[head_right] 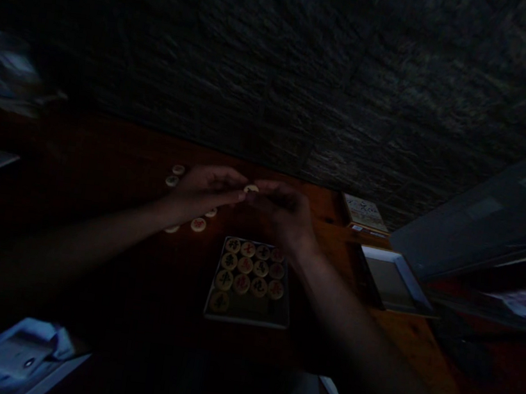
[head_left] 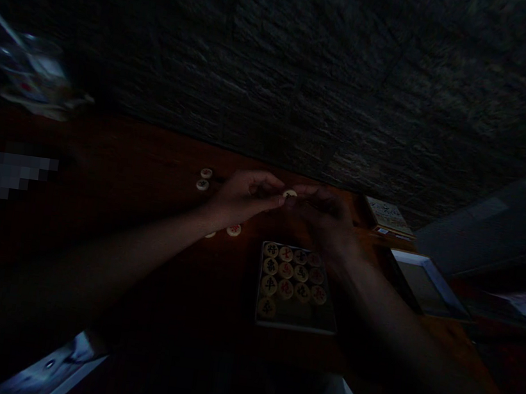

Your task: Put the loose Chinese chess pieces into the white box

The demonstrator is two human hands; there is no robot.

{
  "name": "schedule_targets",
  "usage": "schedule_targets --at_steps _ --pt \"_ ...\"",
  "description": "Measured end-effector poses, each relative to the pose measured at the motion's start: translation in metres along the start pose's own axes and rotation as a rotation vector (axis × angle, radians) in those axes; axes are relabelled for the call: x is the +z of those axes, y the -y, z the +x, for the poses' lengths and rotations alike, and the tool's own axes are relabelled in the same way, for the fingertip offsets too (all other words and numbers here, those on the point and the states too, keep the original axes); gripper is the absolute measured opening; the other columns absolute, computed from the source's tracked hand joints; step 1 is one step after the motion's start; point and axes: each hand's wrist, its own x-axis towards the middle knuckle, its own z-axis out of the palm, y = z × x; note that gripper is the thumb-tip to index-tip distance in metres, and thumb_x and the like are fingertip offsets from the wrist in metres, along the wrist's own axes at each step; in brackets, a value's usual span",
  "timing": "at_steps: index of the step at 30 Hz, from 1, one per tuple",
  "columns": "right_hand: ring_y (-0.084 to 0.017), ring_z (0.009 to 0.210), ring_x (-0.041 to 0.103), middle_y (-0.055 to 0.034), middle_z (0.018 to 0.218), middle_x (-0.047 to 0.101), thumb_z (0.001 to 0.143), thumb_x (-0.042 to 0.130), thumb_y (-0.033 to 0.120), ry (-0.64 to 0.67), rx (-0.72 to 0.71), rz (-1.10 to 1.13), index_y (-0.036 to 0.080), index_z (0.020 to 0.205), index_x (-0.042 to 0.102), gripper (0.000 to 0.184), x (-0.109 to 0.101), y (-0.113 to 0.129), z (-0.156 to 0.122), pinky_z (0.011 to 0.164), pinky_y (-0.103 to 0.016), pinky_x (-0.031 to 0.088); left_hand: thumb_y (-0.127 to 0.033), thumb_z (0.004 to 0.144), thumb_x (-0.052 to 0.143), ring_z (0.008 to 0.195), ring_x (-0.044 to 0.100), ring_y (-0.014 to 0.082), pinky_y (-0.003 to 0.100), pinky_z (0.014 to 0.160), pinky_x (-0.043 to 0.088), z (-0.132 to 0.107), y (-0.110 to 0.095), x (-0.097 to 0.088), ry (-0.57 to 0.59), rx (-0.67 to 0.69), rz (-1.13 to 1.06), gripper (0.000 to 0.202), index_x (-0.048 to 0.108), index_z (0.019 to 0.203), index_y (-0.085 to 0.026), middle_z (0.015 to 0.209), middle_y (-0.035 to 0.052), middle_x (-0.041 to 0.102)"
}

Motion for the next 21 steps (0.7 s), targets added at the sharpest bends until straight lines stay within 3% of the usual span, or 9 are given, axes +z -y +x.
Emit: schedule_targets --at_steps 4,12,17,21 --pt "-0.017 0.082 0.075 -0.0034 0.09 0.083 0.07 0.097 0.039 -0.01 -0.016 -0.061 0.021 0.092 0.084 0.031 -0.0054 -0.0034 -0.0062 0.084 -0.033 0.06 -0.028 0.087 0.081 0.09 0.078 0.0182 0.029 0.081 0.059 -0.0061 -0.0071 0.0058 -0.008 0.003 0.041 0.016 0.08 0.1 -0.019 0.1 0.0078 0.084" --pt "-0.015 0.06 0.068 -0.0046 0.069 0.077 0.07 0.096 0.053 -0.055 -0.075 -0.266 0.017 0.08 0.08 0.041 -0.0059 -0.0034 -0.0076 0.057 -0.026 0.055 -0.026 0.085 0.081 0.096 0.079 0.0215 0.034 0.091 0.061 -0.0083 -0.007 0.0105 -0.009 0.07 0.077 0.013 0.084 0.097 -0.021 0.102 0.0074 0.085" --pt "-0.018 0.065 0.075 -0.0058 0.074 0.08 0.071 0.094 0.058 -0.014 -0.018 -0.166 0.018 0.08 0.081 0.043 -0.0026 -0.0025 -0.0087 0.065 -0.03 0.064 -0.024 0.08 0.084 0.092 0.079 0.0204 0.032 0.086 0.061 -0.0075 -0.0041 0.011 0.005 0.07 0.05 0.019 0.083 0.098 -0.019 0.099 0.0078 0.084" --pt "-0.019 0.07 0.077 -0.0062 0.081 0.082 0.075 0.091 0.052 -0.003 0.005 -0.123 0.018 0.086 0.083 0.037 -0.0031 -0.0024 -0.0092 0.071 -0.033 0.067 -0.026 0.081 0.085 0.088 0.08 0.0205 0.033 0.084 0.064 -0.0074 -0.0052 0.0102 -0.031 -0.021 -0.007 0.022 0.082 0.101 -0.017 0.097 0.0087 0.084"
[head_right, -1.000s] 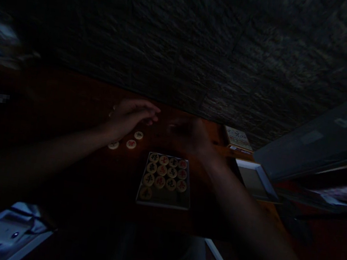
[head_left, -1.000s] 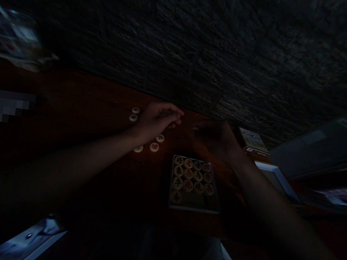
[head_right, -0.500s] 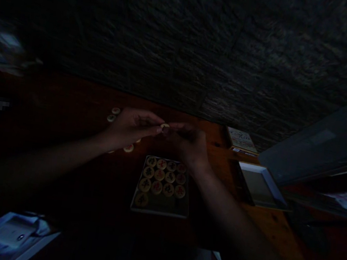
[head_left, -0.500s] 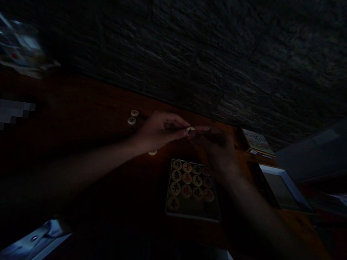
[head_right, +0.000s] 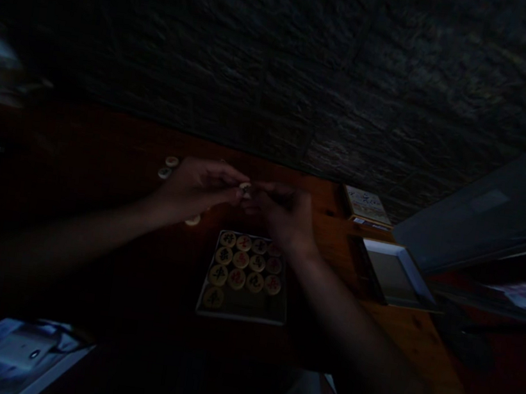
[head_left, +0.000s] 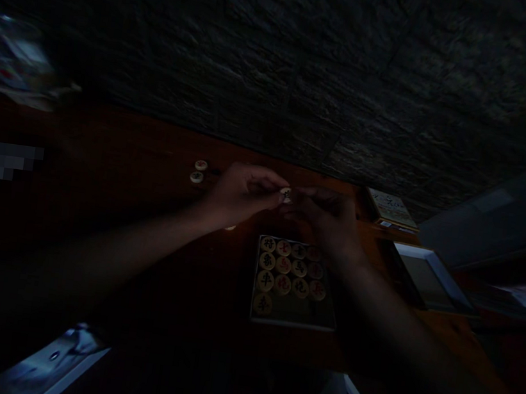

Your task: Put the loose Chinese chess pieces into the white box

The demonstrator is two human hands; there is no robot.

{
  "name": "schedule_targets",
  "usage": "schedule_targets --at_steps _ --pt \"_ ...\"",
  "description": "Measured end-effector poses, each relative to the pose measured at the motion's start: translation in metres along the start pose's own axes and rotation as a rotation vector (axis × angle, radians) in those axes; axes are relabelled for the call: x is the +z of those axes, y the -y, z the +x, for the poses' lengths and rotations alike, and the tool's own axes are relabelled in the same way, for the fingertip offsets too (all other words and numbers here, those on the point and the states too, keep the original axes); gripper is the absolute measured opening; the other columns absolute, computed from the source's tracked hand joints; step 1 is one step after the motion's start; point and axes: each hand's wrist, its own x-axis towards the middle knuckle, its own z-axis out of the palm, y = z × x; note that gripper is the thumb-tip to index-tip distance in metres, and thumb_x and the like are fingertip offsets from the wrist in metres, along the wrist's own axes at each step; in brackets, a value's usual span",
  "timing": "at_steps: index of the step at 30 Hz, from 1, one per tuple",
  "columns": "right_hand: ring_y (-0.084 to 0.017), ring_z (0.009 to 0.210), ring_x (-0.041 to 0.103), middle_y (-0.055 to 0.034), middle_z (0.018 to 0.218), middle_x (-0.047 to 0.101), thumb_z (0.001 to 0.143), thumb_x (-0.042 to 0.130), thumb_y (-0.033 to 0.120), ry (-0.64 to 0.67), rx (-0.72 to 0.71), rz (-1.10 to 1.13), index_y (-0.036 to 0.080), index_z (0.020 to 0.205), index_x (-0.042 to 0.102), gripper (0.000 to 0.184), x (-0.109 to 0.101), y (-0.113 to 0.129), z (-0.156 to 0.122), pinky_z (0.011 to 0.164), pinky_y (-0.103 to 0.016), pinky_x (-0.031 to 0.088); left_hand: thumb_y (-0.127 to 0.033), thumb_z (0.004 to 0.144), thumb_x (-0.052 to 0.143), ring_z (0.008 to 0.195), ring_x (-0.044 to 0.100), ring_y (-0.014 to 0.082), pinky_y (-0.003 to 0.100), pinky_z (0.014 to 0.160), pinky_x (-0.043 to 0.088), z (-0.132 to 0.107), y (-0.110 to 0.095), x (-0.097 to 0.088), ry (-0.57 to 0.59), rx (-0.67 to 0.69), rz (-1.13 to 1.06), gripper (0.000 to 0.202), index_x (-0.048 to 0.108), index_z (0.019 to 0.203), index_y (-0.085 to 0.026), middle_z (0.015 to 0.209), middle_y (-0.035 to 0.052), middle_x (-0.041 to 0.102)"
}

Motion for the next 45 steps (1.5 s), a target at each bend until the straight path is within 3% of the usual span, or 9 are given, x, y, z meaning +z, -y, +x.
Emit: schedule_targets --at_steps 6,10,17,24,29,35,41,45 --pt "-0.017 0.065 0.074 -0.0039 0.074 0.081 0.068 0.097 0.045 -0.015 -0.046 -0.044 0.018 0.087 0.084 0.036 -0.002 0.0011 -0.0004 0.064 -0.029 0.062 -0.03 0.082 0.088 0.087 0.082 0.0221 0.041 0.091 0.067 -0.002 -0.0003 -0.0004 0.03 -0.094 -0.239 0.022 0.084 0.098 -0.015 0.096 0.0092 0.085" --pt "-0.015 0.062 0.07 -0.0048 0.073 0.08 0.069 0.098 0.048 -0.024 -0.071 -0.112 0.017 0.083 0.082 0.037 -0.0017 0.003 -0.0009 0.06 -0.027 0.056 -0.028 0.08 0.089 0.087 0.082 0.0223 0.038 0.088 0.067 -0.0034 -0.0002 -0.0007 0.05 -0.038 -0.153 0.023 0.085 0.1 -0.017 0.096 0.0088 0.085" --pt "-0.016 0.063 0.07 -0.0047 0.072 0.079 0.074 0.093 0.055 -0.026 -0.04 -0.072 0.019 0.077 0.082 0.038 0.0019 0.0058 -0.0021 0.062 -0.028 0.06 -0.027 0.077 0.091 0.092 0.082 0.0231 0.036 0.09 0.065 -0.002 -0.0014 0.0007 0.066 0.007 -0.097 0.028 0.084 0.102 -0.017 0.102 0.0098 0.085" --pt "-0.017 0.07 0.074 -0.004 0.079 0.081 0.08 0.088 0.041 -0.015 -0.026 -0.03 0.02 0.087 0.085 0.023 0.0007 0.0051 -0.0035 0.069 -0.03 0.062 -0.025 0.079 0.09 0.088 0.083 0.0229 0.04 0.089 0.068 -0.0033 -0.0012 0.0015 -0.017 -0.099 -0.251 0.023 0.084 0.1 -0.015 0.096 0.0087 0.085" --pt "-0.018 0.074 0.076 -0.0029 0.084 0.083 0.071 0.094 0.034 -0.008 -0.062 -0.05 0.021 0.092 0.085 0.026 -0.0012 0.003 -0.0037 0.074 -0.032 0.062 -0.027 0.083 0.089 0.086 0.083 0.0223 0.039 0.089 0.068 -0.0037 -0.0039 0.0015 -0.035 -0.137 -0.273 0.019 0.085 0.097 -0.016 0.096 0.0095 0.085" --pt "-0.016 0.068 0.072 -0.003 0.08 0.082 0.061 0.102 0.035 -0.058 -0.06 -0.048 0.019 0.084 0.083 0.033 0.0019 0.0039 -0.0044 0.067 -0.028 0.058 -0.022 0.082 0.088 0.083 0.083 0.0224 0.037 0.083 0.069 -0.0042 -0.0083 0.0021 -0.028 -0.163 -0.268 0.013 0.086 0.093 -0.016 0.092 0.0089 0.085" --pt "-0.014 0.06 0.067 -0.0022 0.07 0.078 0.067 0.099 0.047 -0.082 -0.04 -0.044 0.019 0.076 0.081 0.035 0.0039 0.0085 -0.0049 0.058 -0.025 0.054 -0.02 0.081 0.088 0.087 0.083 0.0225 0.035 0.086 0.067 -0.0041 -0.0054 0.0 0.114 -0.118 -0.262 0.02 0.086 0.1 -0.016 0.093 0.0082 0.086" --pt "-0.014 0.061 0.069 -0.0026 0.069 0.078 0.069 0.098 0.05 -0.079 -0.008 -0.012 0.02 0.075 0.083 0.034 0.0044 0.009 -0.0052 0.061 -0.026 0.057 -0.023 0.077 0.093 0.091 0.083 0.0231 0.035 0.088 0.066 -0.0039 -0.0007 -0.0011 0.106 -0.053 -0.204 0.03 0.085 0.105 -0.017 0.101 0.0094 0.086"
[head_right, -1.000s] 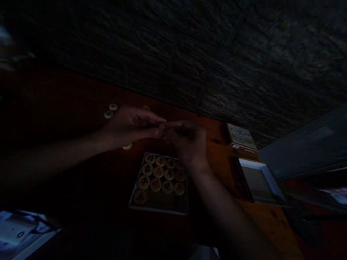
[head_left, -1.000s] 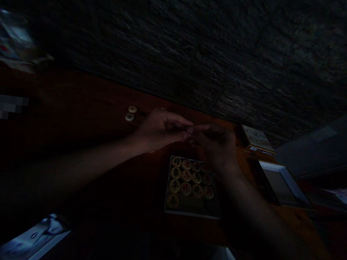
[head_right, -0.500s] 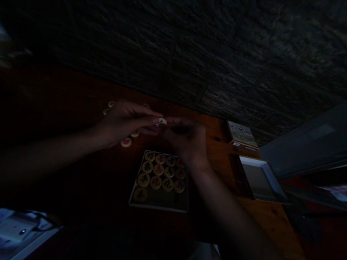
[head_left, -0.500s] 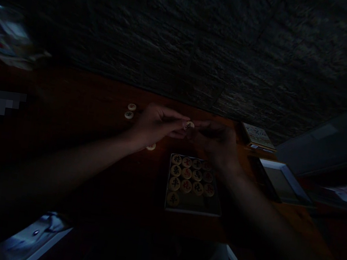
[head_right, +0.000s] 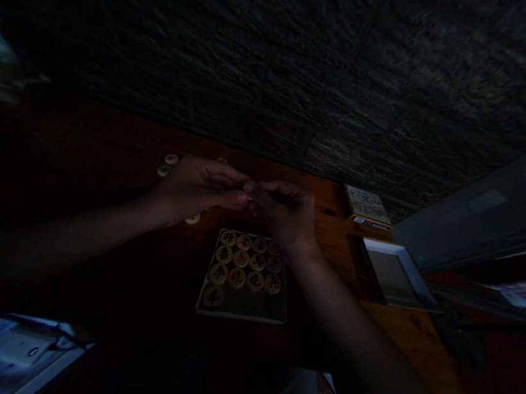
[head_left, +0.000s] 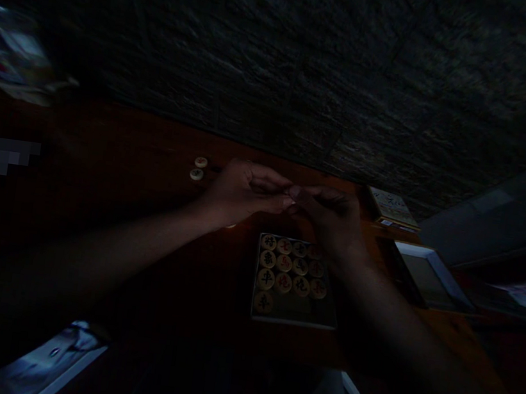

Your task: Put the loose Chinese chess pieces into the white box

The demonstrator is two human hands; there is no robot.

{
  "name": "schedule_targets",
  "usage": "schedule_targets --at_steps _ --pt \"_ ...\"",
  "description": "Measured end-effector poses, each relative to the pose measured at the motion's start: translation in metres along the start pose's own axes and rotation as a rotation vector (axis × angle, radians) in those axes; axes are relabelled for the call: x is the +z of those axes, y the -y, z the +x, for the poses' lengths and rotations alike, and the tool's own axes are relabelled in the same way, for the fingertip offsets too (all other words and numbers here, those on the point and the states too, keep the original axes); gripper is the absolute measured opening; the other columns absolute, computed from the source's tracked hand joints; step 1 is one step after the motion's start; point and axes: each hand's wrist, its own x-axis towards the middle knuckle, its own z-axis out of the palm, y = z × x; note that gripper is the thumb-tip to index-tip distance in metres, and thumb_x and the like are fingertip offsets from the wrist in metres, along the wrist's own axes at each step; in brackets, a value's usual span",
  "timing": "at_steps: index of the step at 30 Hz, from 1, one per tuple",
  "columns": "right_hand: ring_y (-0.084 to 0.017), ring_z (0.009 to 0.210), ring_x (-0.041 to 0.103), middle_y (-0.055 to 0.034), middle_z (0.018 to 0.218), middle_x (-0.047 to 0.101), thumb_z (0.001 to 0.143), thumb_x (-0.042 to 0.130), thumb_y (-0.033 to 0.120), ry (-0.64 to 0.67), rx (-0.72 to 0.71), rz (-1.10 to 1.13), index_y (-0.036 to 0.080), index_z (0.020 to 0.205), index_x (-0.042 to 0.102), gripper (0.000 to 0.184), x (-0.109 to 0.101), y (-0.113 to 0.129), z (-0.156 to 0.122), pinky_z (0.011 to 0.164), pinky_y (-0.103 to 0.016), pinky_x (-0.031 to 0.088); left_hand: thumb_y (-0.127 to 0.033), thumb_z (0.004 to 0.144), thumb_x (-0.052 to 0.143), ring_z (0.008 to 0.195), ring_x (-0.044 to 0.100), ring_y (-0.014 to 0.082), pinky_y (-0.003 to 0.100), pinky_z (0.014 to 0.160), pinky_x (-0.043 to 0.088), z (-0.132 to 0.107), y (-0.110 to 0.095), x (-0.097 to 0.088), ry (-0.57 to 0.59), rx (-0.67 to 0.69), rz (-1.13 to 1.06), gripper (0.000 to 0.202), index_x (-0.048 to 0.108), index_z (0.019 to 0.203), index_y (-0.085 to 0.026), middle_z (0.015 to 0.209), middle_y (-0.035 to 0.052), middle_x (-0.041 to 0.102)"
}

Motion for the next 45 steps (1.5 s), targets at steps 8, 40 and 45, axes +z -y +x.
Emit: schedule_targets --at_steps 8,40,45 --pt "-0.017 0.073 0.074 -0.0045 0.081 0.082 0.089 0.083 0.044 0.052 -0.177 -0.146 0.022 0.089 0.087 0.023 -0.006 -0.008 0.002 0.071 -0.029 0.06 -0.026 0.078 0.092 0.091 0.083 0.0229 0.04 0.092 0.066 0.001 0.0 0.003 -0.137 -0.076 -0.11 0.027 0.085 0.103 -0.016 0.103 0.01 0.085" --pt "-0.017 0.074 0.074 -0.0025 0.091 0.083 0.088 0.084 0.024 0.112 -0.567 -0.536 0.024 0.115 0.084 0.027 -0.012 0.001 -0.006 0.068 -0.029 0.059 -0.028 0.094 0.08 0.073 0.076 0.017 0.03 0.074 0.062 0.003 -0.01 0.001 0.081 -0.339 -0.334 0.019 0.079 0.093 -0.009 0.083 0.0108 0.08" --pt "-0.019 0.071 0.074 -0.0033 0.09 0.084 0.088 0.084 0.028 0.071 -0.524 -0.551 0.025 0.114 0.085 0.026 -0.011 0.002 -0.007 0.064 -0.03 0.06 -0.024 0.092 0.082 0.077 0.076 0.0156 0.031 0.081 0.061 0.002 -0.008 -0.002 0.122 -0.292 -0.356 0.014 0.08 0.094 -0.01 0.087 0.0092 0.081"
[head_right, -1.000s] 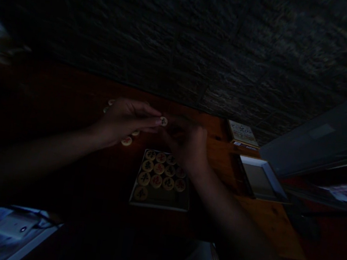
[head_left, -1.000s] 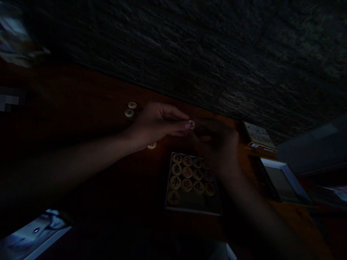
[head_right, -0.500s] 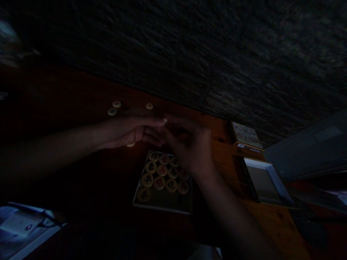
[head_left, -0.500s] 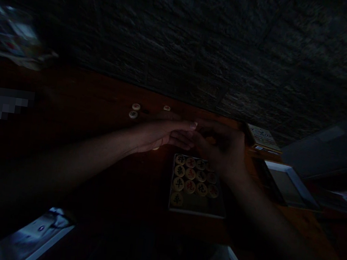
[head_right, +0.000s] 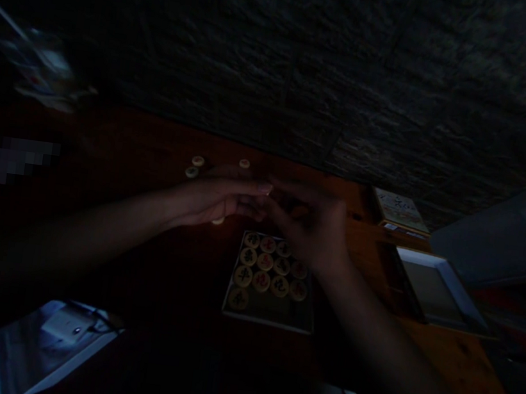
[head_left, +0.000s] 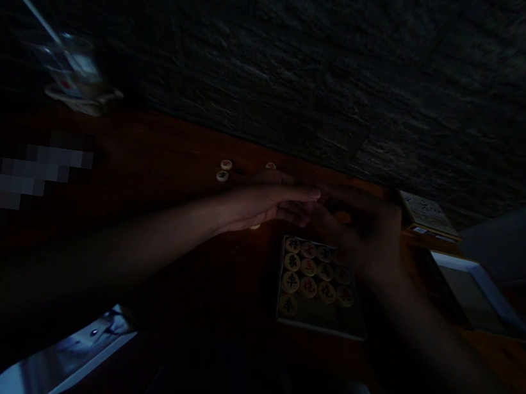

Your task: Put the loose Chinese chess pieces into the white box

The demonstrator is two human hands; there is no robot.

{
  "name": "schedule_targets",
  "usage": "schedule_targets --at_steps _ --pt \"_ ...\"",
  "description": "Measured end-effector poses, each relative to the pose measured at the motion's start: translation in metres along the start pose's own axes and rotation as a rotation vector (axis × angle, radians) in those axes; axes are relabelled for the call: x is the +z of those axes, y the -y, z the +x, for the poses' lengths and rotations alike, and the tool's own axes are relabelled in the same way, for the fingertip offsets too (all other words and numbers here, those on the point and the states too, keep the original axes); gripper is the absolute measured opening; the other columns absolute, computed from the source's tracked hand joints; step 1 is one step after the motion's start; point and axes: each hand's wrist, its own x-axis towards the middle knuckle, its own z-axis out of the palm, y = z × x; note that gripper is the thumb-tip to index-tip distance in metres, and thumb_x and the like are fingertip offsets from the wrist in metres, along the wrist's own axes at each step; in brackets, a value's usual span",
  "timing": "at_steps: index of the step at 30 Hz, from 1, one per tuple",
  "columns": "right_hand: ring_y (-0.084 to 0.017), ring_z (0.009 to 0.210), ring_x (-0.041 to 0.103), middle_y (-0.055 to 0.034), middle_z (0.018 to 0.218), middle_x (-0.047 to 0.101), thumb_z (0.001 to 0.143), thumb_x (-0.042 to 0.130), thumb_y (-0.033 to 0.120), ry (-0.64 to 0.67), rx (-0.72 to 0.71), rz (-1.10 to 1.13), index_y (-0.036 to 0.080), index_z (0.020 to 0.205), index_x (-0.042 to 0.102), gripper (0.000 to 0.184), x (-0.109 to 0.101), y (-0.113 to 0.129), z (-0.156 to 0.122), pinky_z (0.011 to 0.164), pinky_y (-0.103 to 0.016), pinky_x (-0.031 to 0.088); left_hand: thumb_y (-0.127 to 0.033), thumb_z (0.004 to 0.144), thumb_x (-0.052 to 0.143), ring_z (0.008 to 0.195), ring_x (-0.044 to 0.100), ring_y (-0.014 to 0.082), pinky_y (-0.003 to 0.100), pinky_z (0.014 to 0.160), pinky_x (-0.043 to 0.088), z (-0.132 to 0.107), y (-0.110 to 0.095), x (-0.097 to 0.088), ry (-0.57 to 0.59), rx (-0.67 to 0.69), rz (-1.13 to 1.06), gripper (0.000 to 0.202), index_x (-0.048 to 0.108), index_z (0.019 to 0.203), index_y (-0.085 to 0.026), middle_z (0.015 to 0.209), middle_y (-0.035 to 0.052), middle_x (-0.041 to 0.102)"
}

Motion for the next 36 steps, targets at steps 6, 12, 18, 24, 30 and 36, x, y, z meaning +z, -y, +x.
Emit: schedule_targets --at_steps 6,12,18,24,30,36 --pt "-0.019 0.071 0.073 -0.0019 0.088 0.083 0.088 0.084 0.027 0.007 -0.063 -0.071 0.028 0.11 0.085 0.022 -0.0028 0.0011 0.0 0.068 -0.032 0.06 -0.036 0.091 0.084 0.075 0.076 0.0162 0.032 0.079 0.062 0.0018 0.0025 -0.002 0.016 -0.062 -0.038 0.025 0.079 0.093 -0.012 0.086 0.0084 0.081" --pt "-0.018 0.067 0.073 -0.0025 0.085 0.082 0.087 0.084 0.026 -0.002 0.005 -0.029 0.023 0.112 0.085 0.025 -0.0009 -0.0013 0.0 0.06 -0.03 0.057 -0.024 0.091 0.084 0.076 0.077 0.015 0.028 0.079 0.062 0.0025 0.0026 -0.0044 0.02 -0.025 -0.007 0.015 0.08 0.093 -0.009 0.089 0.0095 0.081" --pt "-0.017 0.067 0.072 -0.0019 0.083 0.082 0.087 0.085 0.029 -0.001 -0.042 -0.054 0.024 0.11 0.086 0.023 -0.0016 -0.0012 -0.0002 0.063 -0.028 0.058 -0.029 0.094 0.081 0.072 0.076 0.0161 0.03 0.076 0.063 0.0001 -0.0009 0.0014 -0.035 -0.063 -0.014 0.019 0.08 0.092 -0.01 0.086 0.0097 0.081" --pt "-0.015 0.064 0.07 -0.0014 0.085 0.082 0.089 0.083 0.031 0.023 -0.005 0.002 0.025 0.114 0.085 0.026 -0.0006 -0.0031 0.0002 0.061 -0.028 0.057 -0.024 0.09 0.085 0.075 0.077 0.0162 0.03 0.078 0.062 -0.0007 -0.0014 -0.0004 -0.042 -0.045 0.028 0.016 0.08 0.092 -0.009 0.089 0.0111 0.082" --pt "-0.015 0.065 0.069 -0.0018 0.087 0.082 0.089 0.083 0.035 0.024 -0.011 -0.004 0.027 0.116 0.084 0.029 -0.0004 -0.0048 -0.0014 0.06 -0.027 0.056 -0.028 0.091 0.083 0.078 0.078 0.0184 0.032 0.079 0.063 -0.0008 -0.0014 0.0004 -0.059 -0.075 -0.005 0.019 0.08 0.097 -0.011 0.089 0.0114 0.082" --pt "-0.014 0.065 0.068 -0.0014 0.087 0.082 0.09 0.082 0.035 0.028 -0.038 -0.009 0.026 0.121 0.083 0.032 -0.002 -0.0028 -0.0004 0.062 -0.026 0.056 -0.03 0.086 0.089 0.079 0.077 0.0181 0.03 0.079 0.063 -0.0006 -0.0009 -0.0011 -0.018 -0.03 0.027 0.022 0.081 0.094 -0.011 0.09 0.0112 0.082"
